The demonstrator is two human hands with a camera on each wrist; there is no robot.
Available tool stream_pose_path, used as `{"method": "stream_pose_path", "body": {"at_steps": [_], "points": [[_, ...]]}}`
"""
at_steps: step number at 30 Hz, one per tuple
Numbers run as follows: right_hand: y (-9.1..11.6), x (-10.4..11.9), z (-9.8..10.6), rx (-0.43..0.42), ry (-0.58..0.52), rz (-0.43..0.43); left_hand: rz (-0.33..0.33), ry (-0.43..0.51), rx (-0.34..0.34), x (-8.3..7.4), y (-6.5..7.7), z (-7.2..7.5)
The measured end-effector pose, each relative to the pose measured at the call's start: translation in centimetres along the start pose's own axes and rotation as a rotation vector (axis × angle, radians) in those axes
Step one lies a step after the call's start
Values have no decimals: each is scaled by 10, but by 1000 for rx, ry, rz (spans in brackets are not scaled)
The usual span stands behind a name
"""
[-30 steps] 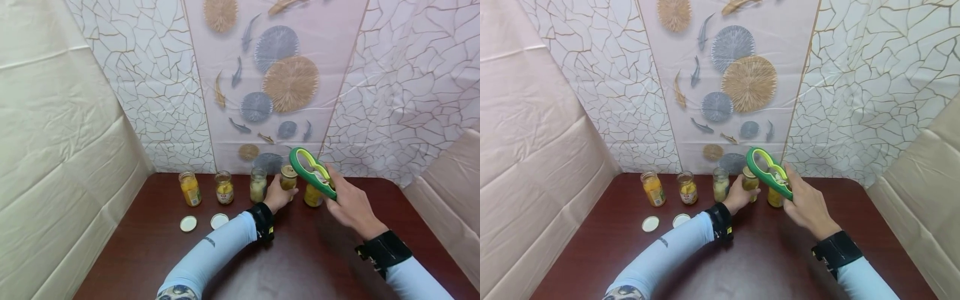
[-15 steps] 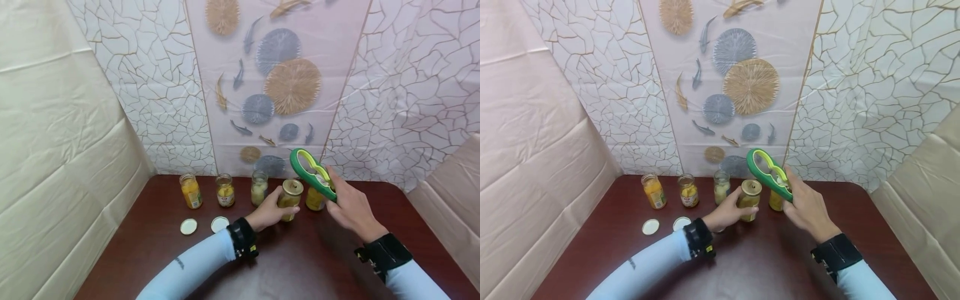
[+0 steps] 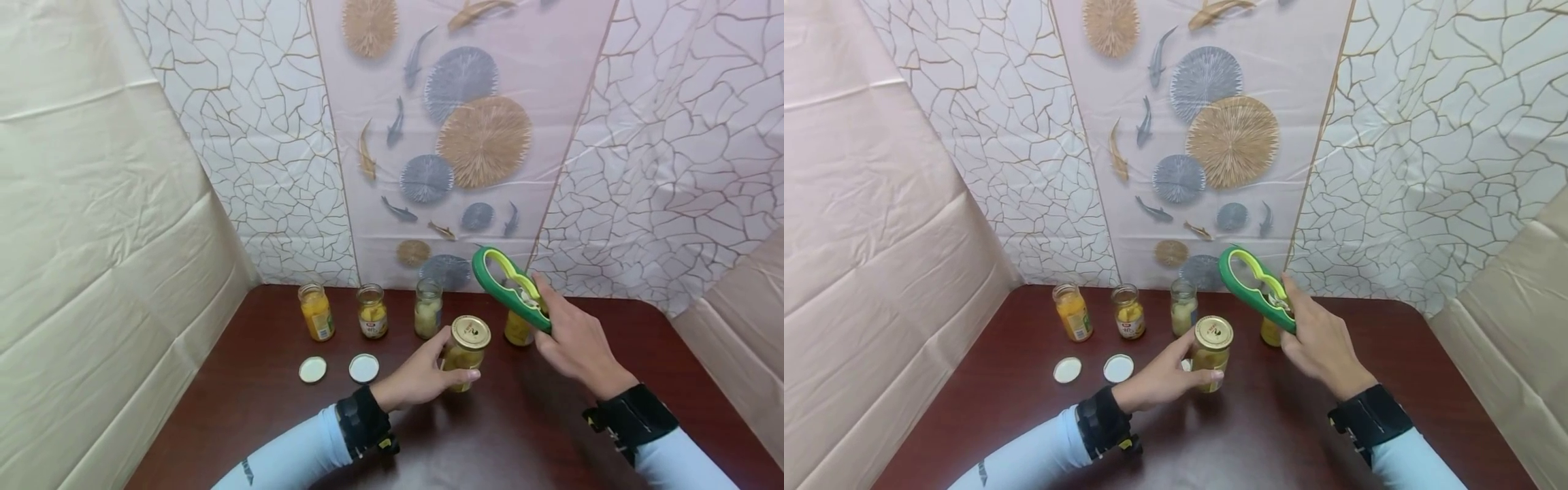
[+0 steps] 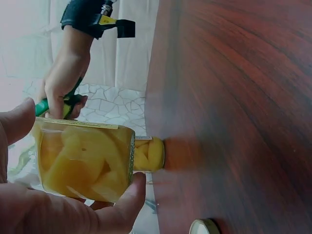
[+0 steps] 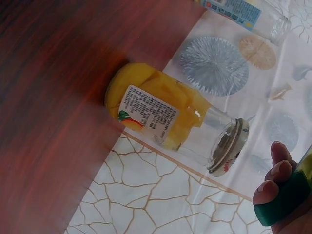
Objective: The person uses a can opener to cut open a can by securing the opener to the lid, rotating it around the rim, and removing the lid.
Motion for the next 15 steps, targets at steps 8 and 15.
{"method": "stream_pose_path", "body": {"at_steps": [8,15], "points": [[3,29,12,-16,12,119,-18,-28,-21,4,-5,3],[9,64,15,89,99,215,-29,-63,-51,2,-10,2]]}}
Point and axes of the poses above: each hand's wrist, its own y-axis away from the middle knuckle, its own z-axis out of the back of the hand, x = y × z, the point moved 7 cm from there along -y, towards the middle knuckle, and after that the axes turned 8 degrees about -z, right-handed, at the moved point
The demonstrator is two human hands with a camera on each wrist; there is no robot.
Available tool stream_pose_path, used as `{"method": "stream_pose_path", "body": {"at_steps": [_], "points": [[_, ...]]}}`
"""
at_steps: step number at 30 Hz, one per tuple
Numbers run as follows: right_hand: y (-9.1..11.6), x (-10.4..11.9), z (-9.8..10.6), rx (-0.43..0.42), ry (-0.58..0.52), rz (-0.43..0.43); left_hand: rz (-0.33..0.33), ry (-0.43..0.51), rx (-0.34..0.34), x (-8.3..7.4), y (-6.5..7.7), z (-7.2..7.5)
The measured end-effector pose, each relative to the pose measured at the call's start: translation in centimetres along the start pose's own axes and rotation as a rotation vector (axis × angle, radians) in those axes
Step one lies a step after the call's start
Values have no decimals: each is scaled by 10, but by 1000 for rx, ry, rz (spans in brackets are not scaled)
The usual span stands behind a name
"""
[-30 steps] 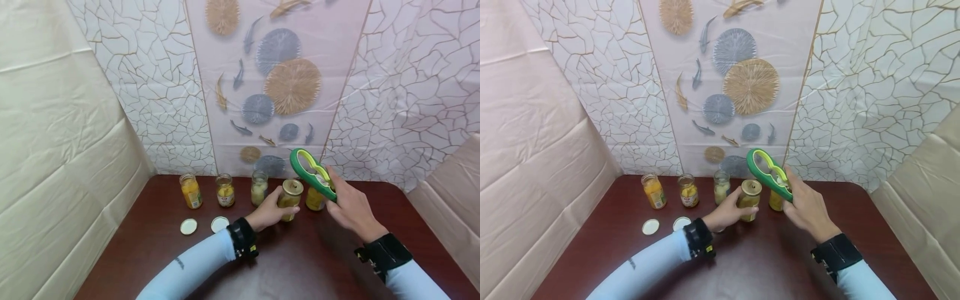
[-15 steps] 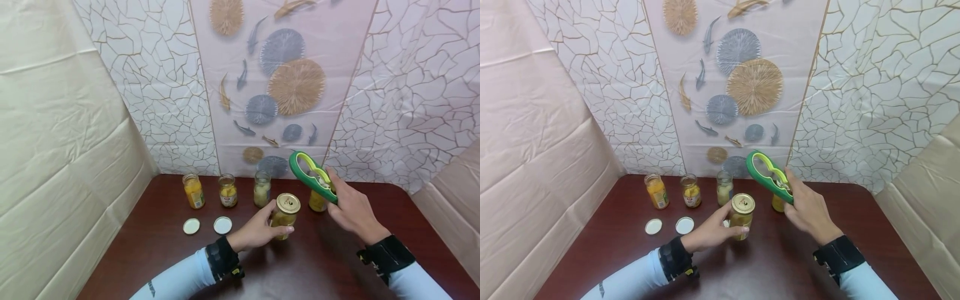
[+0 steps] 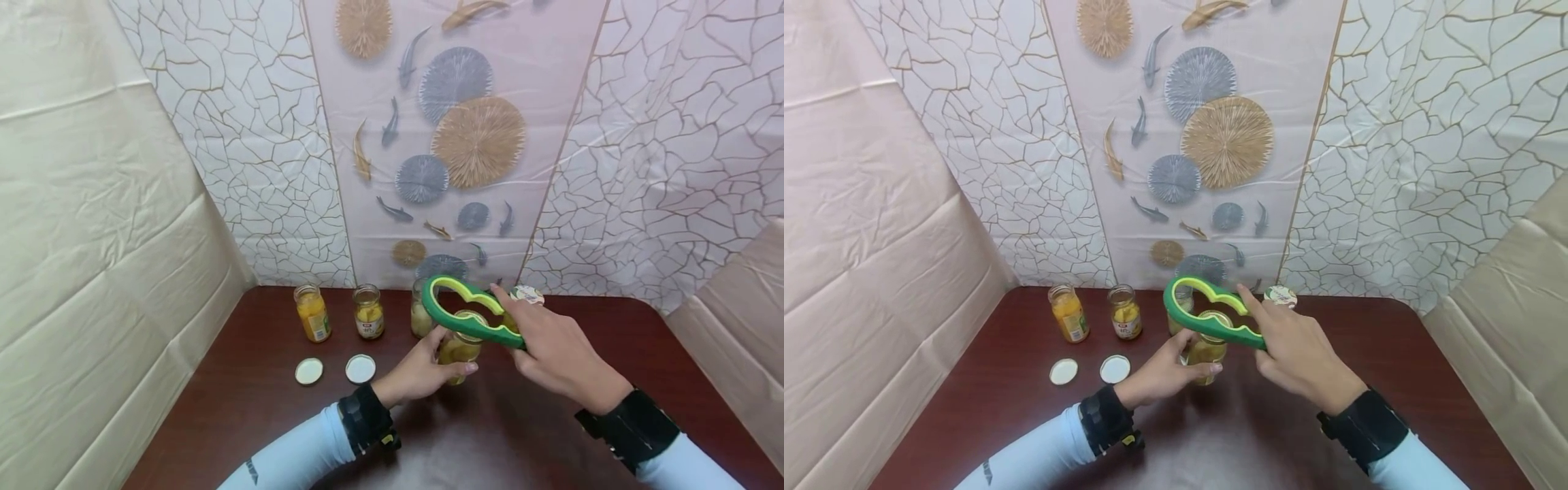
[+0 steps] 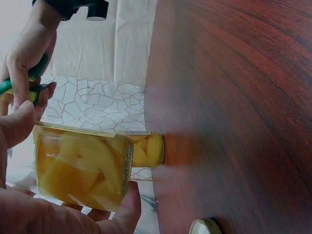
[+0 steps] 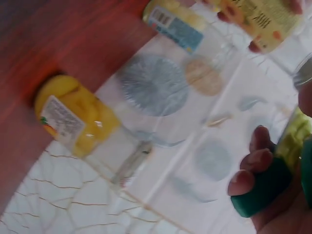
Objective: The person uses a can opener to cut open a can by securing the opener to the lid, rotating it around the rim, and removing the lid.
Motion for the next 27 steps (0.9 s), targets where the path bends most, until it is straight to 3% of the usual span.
{"method": "stream_pose_path", "body": {"at_steps": [6,11,20,23,27], "points": [[-2,19,-2,80,98,48,-31,-20,-29,-3,-2,0],[-3,27,-1,60,133,83,-40,24,-53,-3,-2,1],[1,29,-4,40,154,103,11,42,-55,2,2,0],[0,30,-2,-10,169,161,-20,13,-35,0,3,-1],[-3,31,2,-65,178,270,-113,-23,0,-4,1,-1]]}}
Point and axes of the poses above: each hand's wrist, its own y-axis away from the middle knuckle, its own z-axis out of the back of the hand, x = y × z, the point moved 7 cm from there along -y, towards the middle knuckle, and after that the axes turned 8 degrees about -z, right-handed, at the moved point
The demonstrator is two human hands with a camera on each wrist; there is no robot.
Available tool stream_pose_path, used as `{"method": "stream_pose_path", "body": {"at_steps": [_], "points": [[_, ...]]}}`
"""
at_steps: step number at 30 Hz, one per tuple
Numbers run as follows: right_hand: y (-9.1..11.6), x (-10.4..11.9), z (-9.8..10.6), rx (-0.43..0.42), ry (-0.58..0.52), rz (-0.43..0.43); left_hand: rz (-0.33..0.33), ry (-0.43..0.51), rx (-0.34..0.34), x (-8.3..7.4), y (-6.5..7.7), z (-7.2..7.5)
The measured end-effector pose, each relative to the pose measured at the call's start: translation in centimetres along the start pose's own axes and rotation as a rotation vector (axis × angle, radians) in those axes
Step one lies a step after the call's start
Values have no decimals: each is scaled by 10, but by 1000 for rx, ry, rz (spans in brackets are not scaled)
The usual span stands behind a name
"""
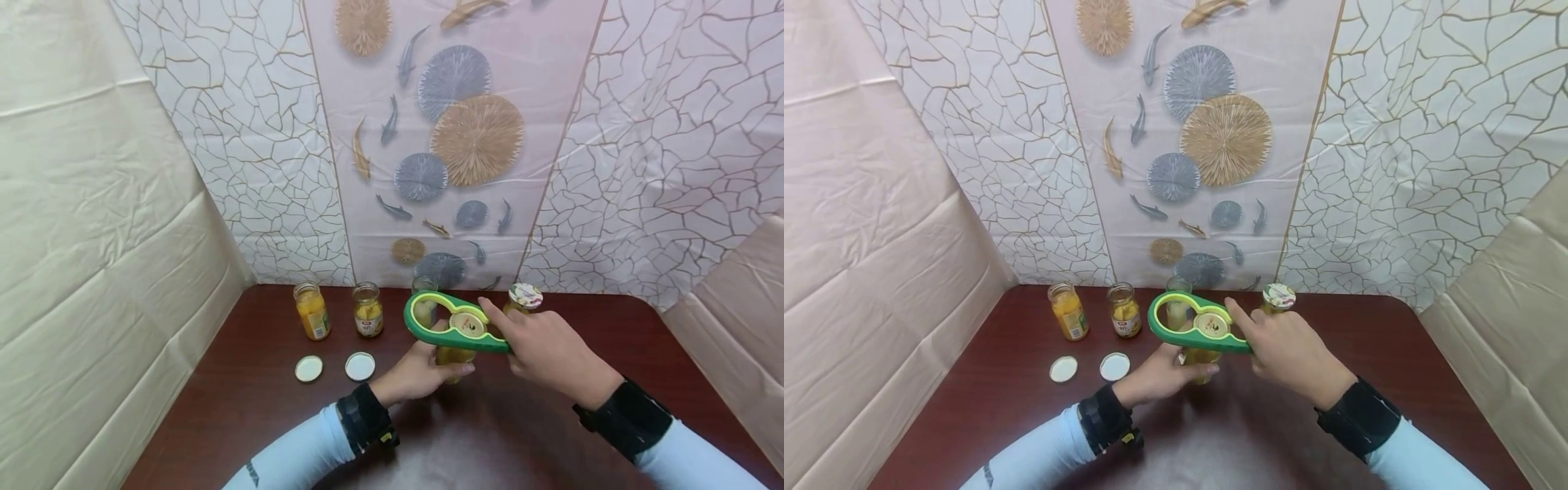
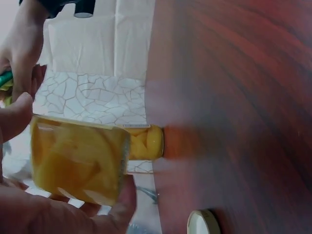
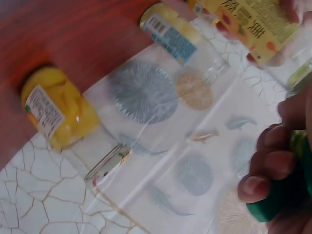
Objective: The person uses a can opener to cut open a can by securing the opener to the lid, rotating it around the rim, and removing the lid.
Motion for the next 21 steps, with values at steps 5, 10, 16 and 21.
{"method": "stream_pose_path", "body": {"at_steps": [5,10,16,21], "points": [[-3,-11,0,5,-16,83,-60,121,121,5,-6,-4],[-3,-17,-6,53,-71,126,-109,216,269,12,-8,-9],[0,-17,-11,70,-88,127,-144,212,320,9,-6,-10],[0,-18,-10,58,-88,121,-149,194,316,14,-8,-10]]}}
Point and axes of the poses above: each hand's wrist, its own y-axis away from the middle knuckle, its own z-axis out of the back of the hand, x = y × z, the point moved 7 cm from there along -y, towards the middle knuckle, and after that the axes turned 8 degrees about -z, right-handed, at the moved point
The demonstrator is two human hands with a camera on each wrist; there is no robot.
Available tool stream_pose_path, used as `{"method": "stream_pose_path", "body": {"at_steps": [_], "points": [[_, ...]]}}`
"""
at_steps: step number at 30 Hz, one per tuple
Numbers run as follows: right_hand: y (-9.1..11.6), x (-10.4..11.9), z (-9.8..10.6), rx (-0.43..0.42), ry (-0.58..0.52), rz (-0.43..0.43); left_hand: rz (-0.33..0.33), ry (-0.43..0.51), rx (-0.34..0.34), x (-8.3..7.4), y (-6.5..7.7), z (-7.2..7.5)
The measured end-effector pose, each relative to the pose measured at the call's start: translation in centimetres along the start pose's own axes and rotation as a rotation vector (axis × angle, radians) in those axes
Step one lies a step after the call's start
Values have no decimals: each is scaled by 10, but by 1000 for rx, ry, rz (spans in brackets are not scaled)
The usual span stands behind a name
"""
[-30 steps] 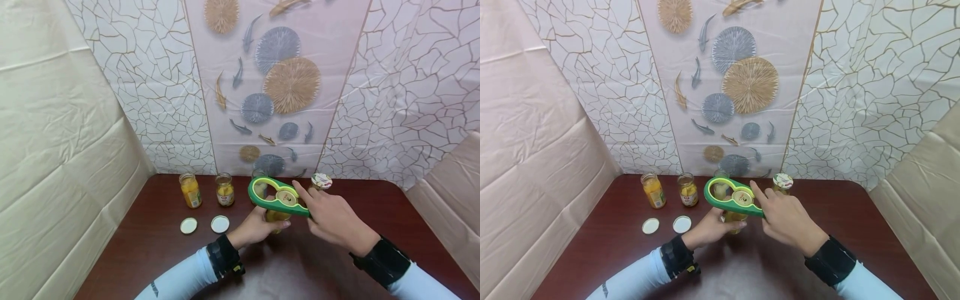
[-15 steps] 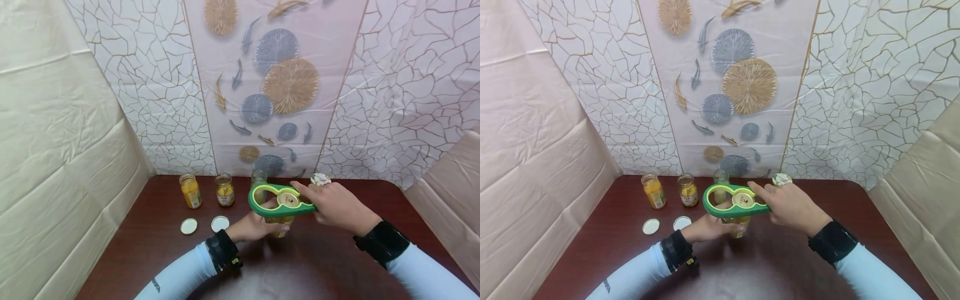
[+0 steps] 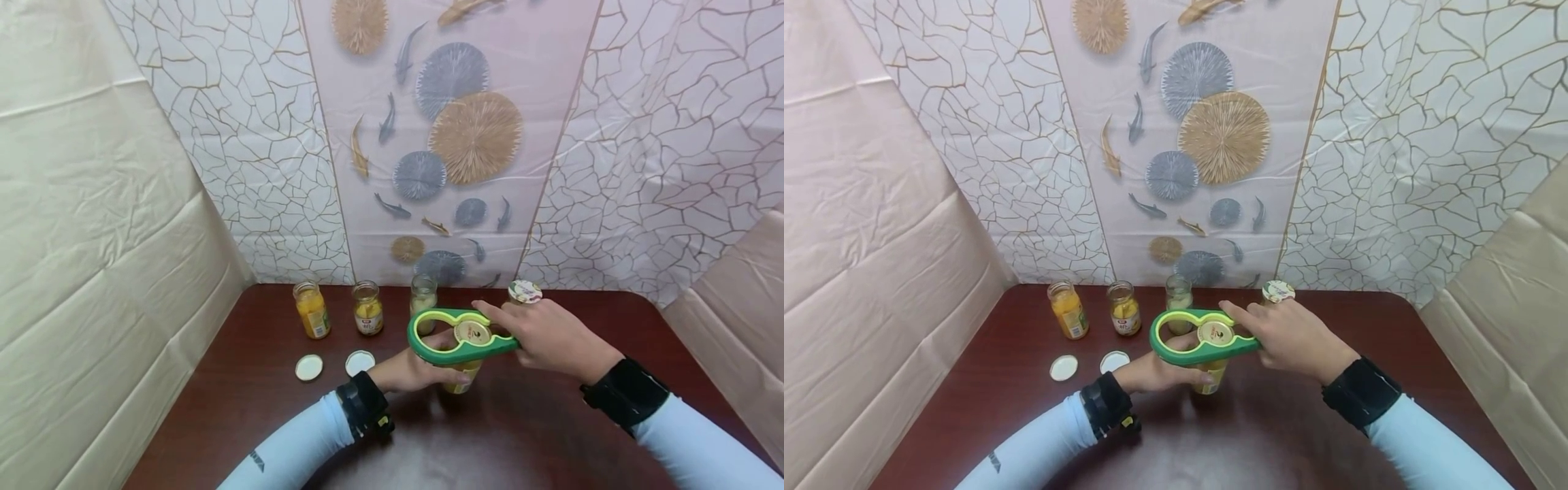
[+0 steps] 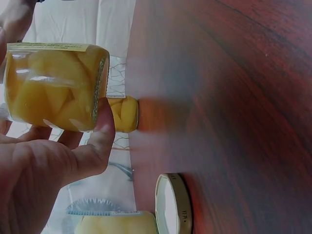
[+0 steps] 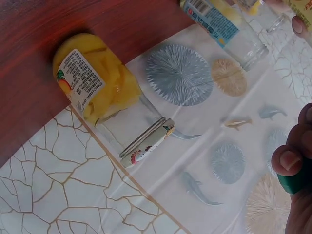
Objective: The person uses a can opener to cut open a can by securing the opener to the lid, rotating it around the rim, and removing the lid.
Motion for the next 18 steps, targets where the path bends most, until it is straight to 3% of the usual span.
{"method": "stream_pose_path", "body": {"at_steps": [3,7,13,18], "points": [[0,-4,1,-19,-39,-32,57,-4,-27,4,3,3],[3,-16,3,-41,-112,-104,112,-82,-69,6,8,8],[18,-45,5,-52,-108,-207,102,-172,-137,3,18,15],[36,-72,8,-48,-68,-322,136,-207,-200,1,28,21]]}}
Point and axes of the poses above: each hand's wrist, its own y-axis away from the middle knuckle, its own z-axis out of the back of the hand, x = y × z, the point moved 7 cm from there along -y, towards the middle knuckle, and after that the axes turned 8 degrees about -z, right-handed, at the moved point
